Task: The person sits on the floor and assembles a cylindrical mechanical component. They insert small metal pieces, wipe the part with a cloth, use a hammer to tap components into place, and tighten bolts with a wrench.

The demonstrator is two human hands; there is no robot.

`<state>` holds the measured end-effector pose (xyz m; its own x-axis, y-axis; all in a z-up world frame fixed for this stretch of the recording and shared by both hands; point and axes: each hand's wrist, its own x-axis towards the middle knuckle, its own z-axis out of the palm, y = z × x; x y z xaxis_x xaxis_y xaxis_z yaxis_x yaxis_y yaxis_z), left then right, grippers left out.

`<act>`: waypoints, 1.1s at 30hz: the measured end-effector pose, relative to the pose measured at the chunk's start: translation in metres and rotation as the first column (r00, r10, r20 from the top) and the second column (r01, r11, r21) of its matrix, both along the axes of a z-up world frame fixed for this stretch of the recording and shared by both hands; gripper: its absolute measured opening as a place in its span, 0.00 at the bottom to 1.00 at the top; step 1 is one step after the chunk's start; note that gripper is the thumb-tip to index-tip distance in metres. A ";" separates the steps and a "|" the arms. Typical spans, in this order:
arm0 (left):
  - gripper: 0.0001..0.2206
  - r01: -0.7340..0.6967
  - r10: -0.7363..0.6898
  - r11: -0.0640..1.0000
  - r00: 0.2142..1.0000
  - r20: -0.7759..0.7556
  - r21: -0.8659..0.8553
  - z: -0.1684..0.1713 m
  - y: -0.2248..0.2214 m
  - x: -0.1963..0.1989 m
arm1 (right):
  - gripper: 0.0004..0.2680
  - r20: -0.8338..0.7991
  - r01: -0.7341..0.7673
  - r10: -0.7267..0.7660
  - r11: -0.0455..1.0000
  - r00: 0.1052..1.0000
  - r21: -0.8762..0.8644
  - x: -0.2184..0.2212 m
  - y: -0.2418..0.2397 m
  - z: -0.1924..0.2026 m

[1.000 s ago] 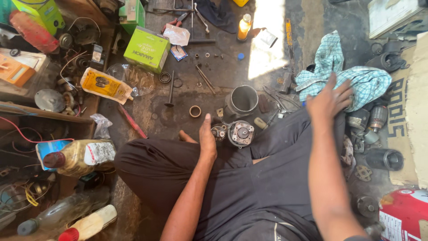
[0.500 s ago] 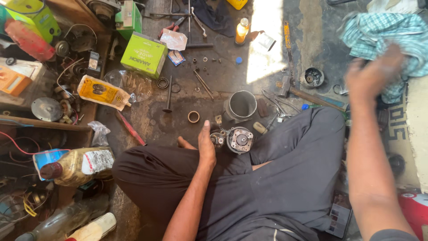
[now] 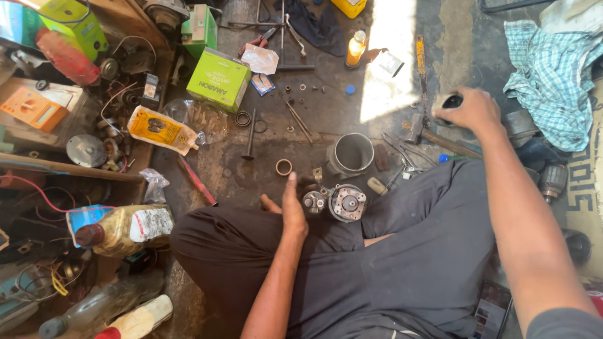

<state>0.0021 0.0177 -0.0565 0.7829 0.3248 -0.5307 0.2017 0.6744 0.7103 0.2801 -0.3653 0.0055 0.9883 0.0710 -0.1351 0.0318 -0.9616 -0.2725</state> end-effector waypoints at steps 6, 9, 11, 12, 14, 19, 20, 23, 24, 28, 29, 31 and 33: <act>0.21 -0.109 0.111 0.984 0.994 -0.006 0.144 0.010 0.011 0.006 | 0.26 -0.410 0.399 -0.155 0.675 0.899 0.620 -0.057 0.051 0.049; 0.21 -0.066 0.073 0.988 0.996 -0.046 0.143 0.013 0.008 0.008 | 0.23 -0.502 0.427 -0.054 0.608 0.863 0.669 -0.087 0.080 0.068; 0.21 -0.055 0.064 0.990 0.996 -0.068 0.127 0.010 0.007 0.006 | 0.22 -0.455 0.377 -0.044 0.631 0.890 0.678 -0.106 0.099 0.076; 0.22 -0.052 0.060 0.990 0.997 -0.055 0.134 0.007 0.006 0.003 | 0.22 -0.432 0.352 -0.037 0.643 0.901 0.680 -0.116 0.106 0.079; 0.24 -0.052 0.056 0.987 0.998 -0.026 0.149 0.003 0.007 0.001 | 0.23 -0.352 0.264 -0.040 0.741 0.935 0.617 -0.130 0.117 0.084; 0.21 -0.152 0.138 0.954 0.988 0.070 0.257 0.021 0.008 0.004 | 0.24 -0.284 0.196 -0.021 0.772 0.959 0.604 -0.150 0.130 0.099; 0.20 -0.172 0.145 0.942 0.983 0.112 0.289 0.035 0.007 0.003 | 0.24 -0.270 0.181 -0.008 0.761 0.963 0.623 -0.154 0.132 0.106; 0.18 -0.195 0.016 0.598 0.973 0.232 0.777 0.094 -0.002 -0.014 | 0.25 -0.247 0.134 0.051 0.726 0.968 0.674 -0.162 0.140 0.133; 0.21 -0.212 -0.127 0.479 0.943 0.306 0.852 0.116 -0.003 -0.016 | 0.25 -0.242 0.120 0.071 0.714 0.968 0.690 -0.163 0.144 0.142; 0.43 -0.193 -0.616 0.296 0.709 0.341 0.935 0.182 -0.026 -0.008 | 0.22 -0.107 -0.066 0.391 0.403 0.914 0.913 -0.182 0.150 0.161; 0.44 -0.138 -0.649 0.376 0.667 0.367 0.916 0.192 -0.033 0.000 | 0.22 -0.122 -0.069 0.486 0.357 0.866 0.932 -0.180 0.150 0.160; 0.46 -0.057 -0.641 0.500 0.646 0.414 0.864 0.205 -0.037 0.010 | 0.23 -0.125 -0.005 0.578 0.219 0.806 0.976 -0.171 0.135 0.149; 0.47 -0.015 -0.568 0.600 0.696 0.439 0.800 0.207 -0.032 0.013 | 0.23 -0.114 0.120 0.582 0.029 0.805 0.992 -0.147 0.095 0.126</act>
<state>0.0155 -0.0145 0.1506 0.9210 0.0488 0.3864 -0.3795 -0.1104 0.9186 0.1327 -0.2701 0.1317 0.7254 0.6873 -0.0358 -0.2479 0.2123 -0.9452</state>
